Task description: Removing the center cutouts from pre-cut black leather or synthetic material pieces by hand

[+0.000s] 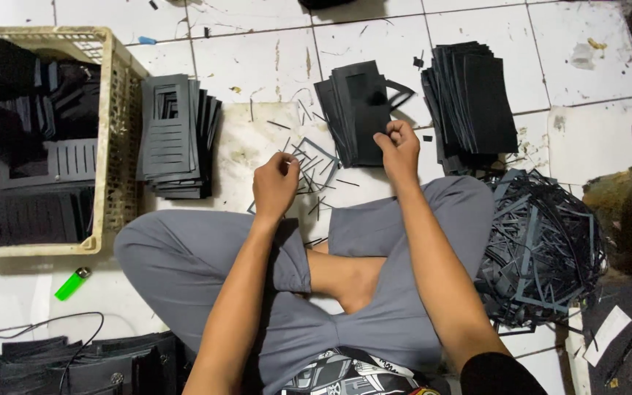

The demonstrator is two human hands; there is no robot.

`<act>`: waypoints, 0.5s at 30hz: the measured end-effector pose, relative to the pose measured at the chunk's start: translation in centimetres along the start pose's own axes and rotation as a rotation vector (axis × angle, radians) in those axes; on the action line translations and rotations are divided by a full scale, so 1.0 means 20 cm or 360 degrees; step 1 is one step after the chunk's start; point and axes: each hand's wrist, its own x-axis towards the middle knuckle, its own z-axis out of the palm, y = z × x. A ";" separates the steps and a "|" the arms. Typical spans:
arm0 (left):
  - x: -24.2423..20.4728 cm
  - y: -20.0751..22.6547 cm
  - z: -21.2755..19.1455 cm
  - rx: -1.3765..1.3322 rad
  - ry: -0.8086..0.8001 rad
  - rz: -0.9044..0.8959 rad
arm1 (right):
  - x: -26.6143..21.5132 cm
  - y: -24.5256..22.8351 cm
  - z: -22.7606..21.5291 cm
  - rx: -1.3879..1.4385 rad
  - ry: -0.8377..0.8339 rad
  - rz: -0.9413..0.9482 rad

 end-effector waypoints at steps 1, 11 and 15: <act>0.01 -0.01 0.00 -0.0004 0.0009 -0.0006 | -0.02 -0.01 0.00 -0.0003 -0.0010 -0.0003; 0.06 -0.14 0.08 -0.0322 -0.0340 -0.0185 | -0.21 -0.31 0.02 0.0751 -0.0632 0.0143; 0.02 -0.06 0.03 -0.1315 -0.0774 -0.0559 | -0.25 -0.25 0.03 0.0449 -0.1012 0.0184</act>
